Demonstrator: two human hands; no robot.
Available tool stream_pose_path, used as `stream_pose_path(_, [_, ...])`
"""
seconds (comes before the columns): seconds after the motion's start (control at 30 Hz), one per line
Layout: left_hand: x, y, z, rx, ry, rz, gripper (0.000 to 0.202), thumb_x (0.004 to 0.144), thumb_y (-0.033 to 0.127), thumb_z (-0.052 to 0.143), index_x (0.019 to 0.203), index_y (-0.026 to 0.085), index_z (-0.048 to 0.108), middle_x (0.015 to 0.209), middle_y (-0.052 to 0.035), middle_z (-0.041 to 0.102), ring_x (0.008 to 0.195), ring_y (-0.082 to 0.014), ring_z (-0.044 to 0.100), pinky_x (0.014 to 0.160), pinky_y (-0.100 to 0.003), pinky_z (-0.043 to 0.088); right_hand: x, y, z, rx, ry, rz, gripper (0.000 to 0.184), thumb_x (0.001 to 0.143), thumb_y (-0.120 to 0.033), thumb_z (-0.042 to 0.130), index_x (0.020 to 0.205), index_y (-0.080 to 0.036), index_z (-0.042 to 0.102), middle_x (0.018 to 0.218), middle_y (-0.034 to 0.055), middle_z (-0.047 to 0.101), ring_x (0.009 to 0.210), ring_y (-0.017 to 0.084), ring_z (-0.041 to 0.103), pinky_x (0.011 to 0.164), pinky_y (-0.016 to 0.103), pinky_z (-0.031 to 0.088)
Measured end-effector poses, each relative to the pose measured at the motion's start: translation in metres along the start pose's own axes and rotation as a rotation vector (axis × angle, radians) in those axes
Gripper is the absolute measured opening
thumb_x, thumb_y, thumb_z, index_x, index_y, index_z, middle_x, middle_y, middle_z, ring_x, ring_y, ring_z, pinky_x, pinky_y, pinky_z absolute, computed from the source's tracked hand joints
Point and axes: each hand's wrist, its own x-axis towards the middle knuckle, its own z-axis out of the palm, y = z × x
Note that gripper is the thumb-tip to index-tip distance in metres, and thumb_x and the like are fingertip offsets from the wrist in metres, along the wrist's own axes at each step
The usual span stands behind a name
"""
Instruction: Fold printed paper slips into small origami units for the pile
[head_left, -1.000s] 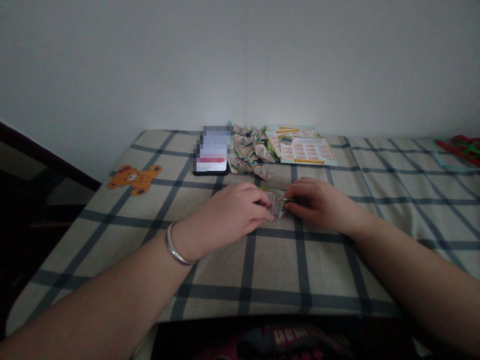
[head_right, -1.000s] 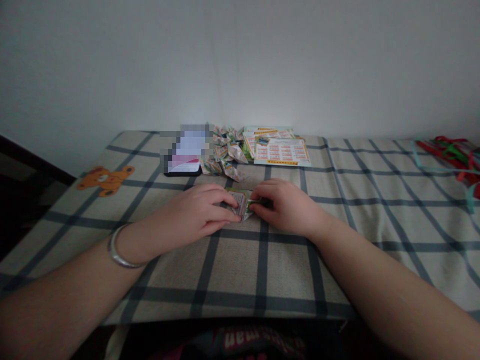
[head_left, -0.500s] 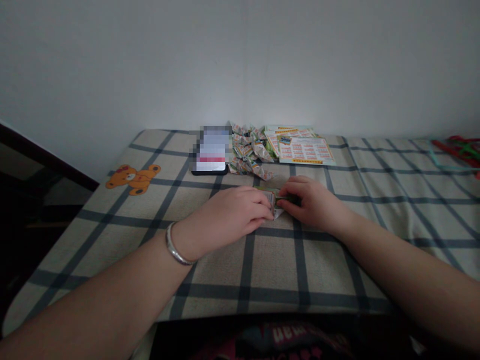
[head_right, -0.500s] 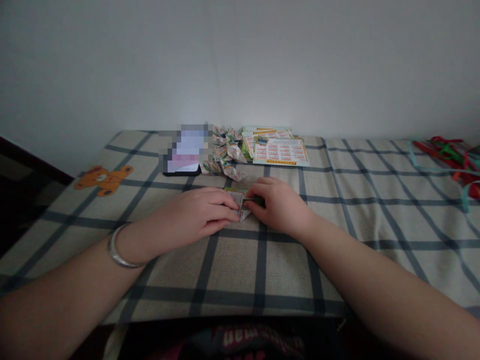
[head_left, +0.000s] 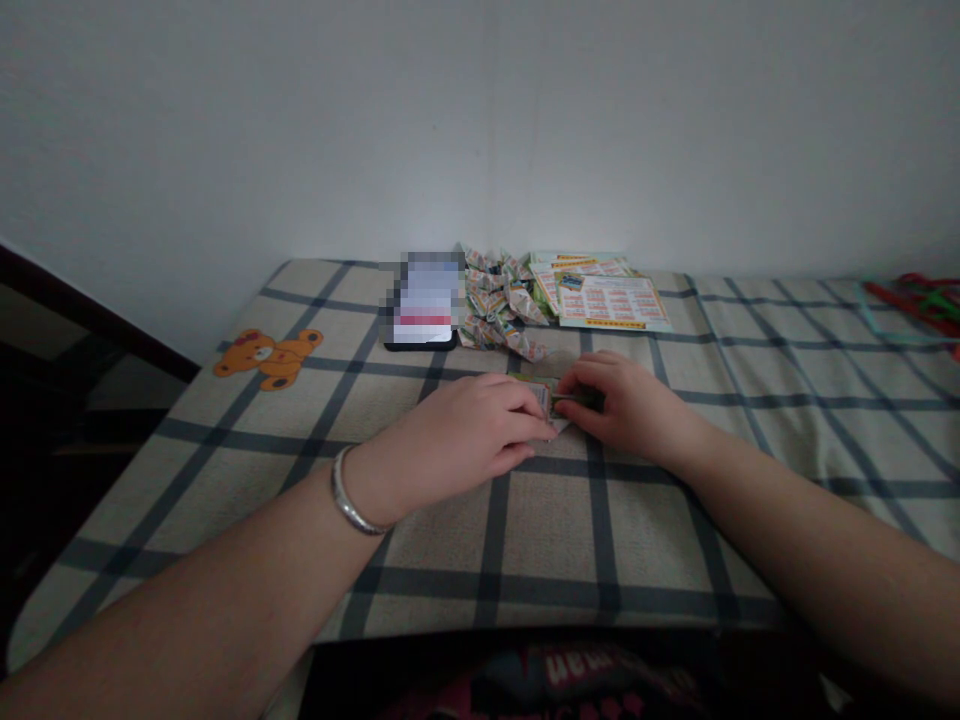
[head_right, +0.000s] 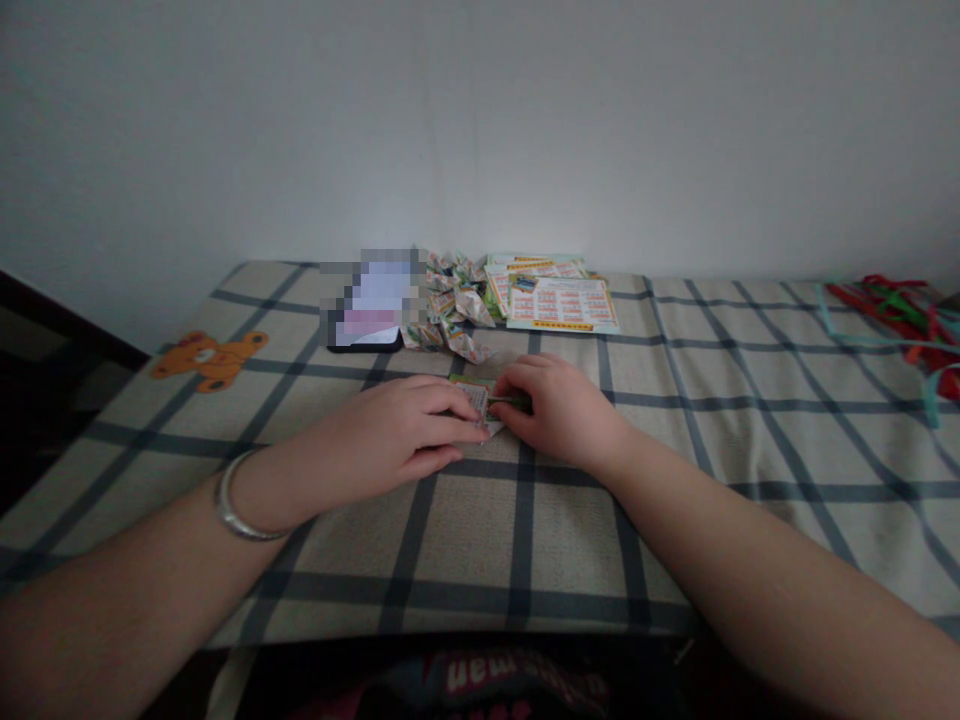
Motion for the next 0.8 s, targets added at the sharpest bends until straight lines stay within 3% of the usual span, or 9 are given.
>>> stream_pose_path(0.13, [0.000, 0.002, 0.000, 0.017, -0.013, -0.010, 0.025, 0.089, 0.023, 0.061, 0.112, 0.026, 0.067, 0.116, -0.0035, 0.061, 0.109, -0.0210, 0.054, 0.096, -0.040, 0.045, -0.001, -0.001, 0.000, 0.014, 0.020, 0.022, 0.008, 0.083, -0.024, 0.062, 0.088, -0.018, 0.060, 0.079, 0.0031, 0.060, 0.075, 0.017, 0.053, 0.066, 0.028, 0.040])
stream_pose_path(0.3, [0.000, 0.005, -0.003, 0.032, -0.025, -0.031, 0.025, 0.088, 0.024, 0.061, 0.113, 0.027, 0.066, 0.116, -0.0027, 0.060, 0.108, -0.0211, 0.053, 0.096, -0.040, 0.045, -0.002, 0.003, -0.002, 0.055, 0.015, -0.033, 0.003, 0.085, -0.021, 0.061, 0.084, -0.018, 0.062, 0.077, 0.0025, 0.059, 0.074, 0.016, 0.053, 0.066, 0.027, 0.041])
stream_pose_path(0.57, [0.000, 0.003, -0.002, 0.035, -0.013, -0.023, 0.023, 0.088, 0.024, 0.061, 0.110, 0.027, 0.067, 0.115, -0.0010, 0.061, 0.106, -0.0193, 0.054, 0.096, -0.039, 0.045, -0.005, 0.010, -0.014, 0.105, -0.100, -0.134, 0.015, 0.084, -0.029, 0.067, 0.097, -0.021, 0.069, 0.094, 0.0058, 0.063, 0.089, 0.018, 0.059, 0.079, 0.030, 0.047])
stream_pose_path(0.8, [0.000, 0.002, -0.001, 0.084, 0.021, -0.066, 0.023, 0.088, 0.024, 0.061, 0.110, 0.023, 0.067, 0.112, -0.0044, 0.063, 0.107, -0.0218, 0.055, 0.097, -0.043, 0.046, -0.003, 0.008, -0.009, -0.004, -0.018, -0.173, 0.015, 0.089, -0.027, 0.062, 0.097, -0.019, 0.070, 0.101, 0.0086, 0.067, 0.092, 0.020, 0.061, 0.082, 0.034, 0.049])
